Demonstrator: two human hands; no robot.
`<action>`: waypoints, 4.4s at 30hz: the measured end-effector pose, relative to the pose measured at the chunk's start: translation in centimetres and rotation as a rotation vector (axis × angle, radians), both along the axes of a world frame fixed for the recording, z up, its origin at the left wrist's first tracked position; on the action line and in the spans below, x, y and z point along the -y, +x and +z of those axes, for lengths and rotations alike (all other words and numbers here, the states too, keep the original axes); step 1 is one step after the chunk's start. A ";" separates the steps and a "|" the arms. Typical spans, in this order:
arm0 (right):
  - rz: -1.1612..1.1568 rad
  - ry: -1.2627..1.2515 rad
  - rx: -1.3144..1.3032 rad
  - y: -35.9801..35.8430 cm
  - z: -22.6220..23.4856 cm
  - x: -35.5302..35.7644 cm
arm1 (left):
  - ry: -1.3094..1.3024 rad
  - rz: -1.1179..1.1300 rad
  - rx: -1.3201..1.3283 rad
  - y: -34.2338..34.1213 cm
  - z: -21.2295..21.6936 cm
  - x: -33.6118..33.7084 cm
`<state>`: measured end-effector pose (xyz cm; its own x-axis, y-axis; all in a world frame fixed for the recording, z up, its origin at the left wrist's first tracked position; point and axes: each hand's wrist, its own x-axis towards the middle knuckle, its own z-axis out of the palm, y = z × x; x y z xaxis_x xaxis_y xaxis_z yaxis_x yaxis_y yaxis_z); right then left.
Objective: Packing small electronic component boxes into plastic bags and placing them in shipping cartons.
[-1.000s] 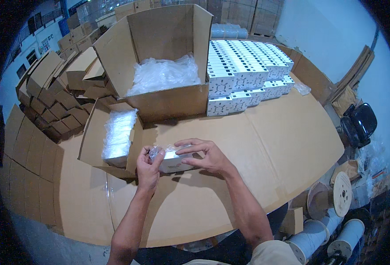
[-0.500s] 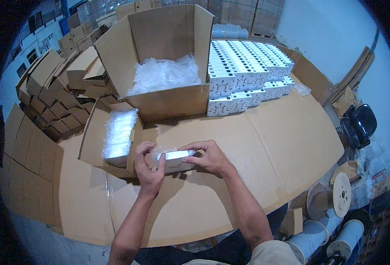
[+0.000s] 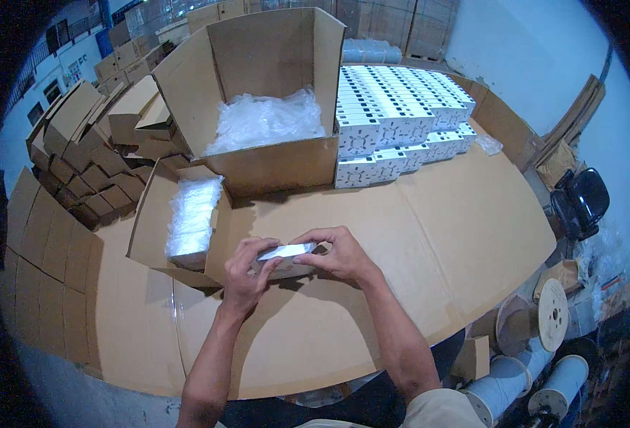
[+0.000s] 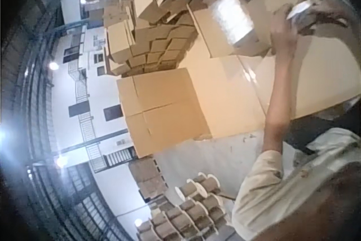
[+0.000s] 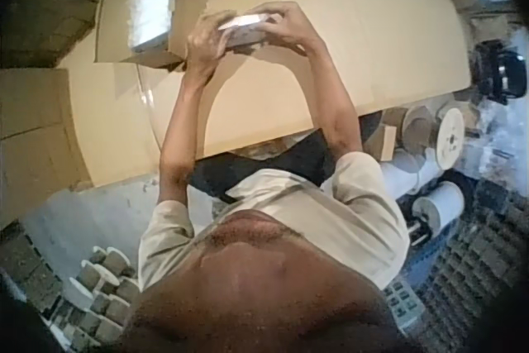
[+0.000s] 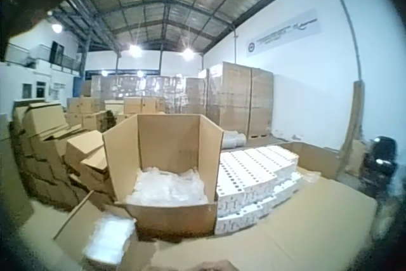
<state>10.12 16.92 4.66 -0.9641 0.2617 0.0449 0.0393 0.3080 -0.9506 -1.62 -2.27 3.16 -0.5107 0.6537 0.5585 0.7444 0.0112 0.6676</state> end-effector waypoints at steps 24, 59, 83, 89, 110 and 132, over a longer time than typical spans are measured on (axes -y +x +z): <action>-0.100 0.274 -0.128 0.8 1.3 0.7 | -0.191 0.062 0.286 2.7 -3.5 2.7; 0.291 0.477 -0.489 -10.3 4.3 12.1 | -0.713 0.142 -0.071 9.1 -0.9 12.2; 0.193 0.552 -0.451 -6.8 2.3 11.3 | -0.680 0.141 -0.108 8.7 -1.3 10.9; 0.010 0.655 -0.412 -3.0 2.5 4.7 | -0.625 0.078 -0.130 6.1 -1.5 5.8; -0.735 0.974 -0.138 3.2 5.6 -24.6 | -0.542 0.041 -0.207 -1.0 -1.9 -3.5; -0.742 0.954 -0.310 4.1 3.5 -28.8 | -0.549 0.038 -0.165 -0.9 -1.2 -3.6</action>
<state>14.25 45.67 8.20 -0.5121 0.4756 0.7152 0.3129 0.8788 -0.3604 -2.56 1.33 1.96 -0.4741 0.8534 0.2167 0.8308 0.3520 0.4312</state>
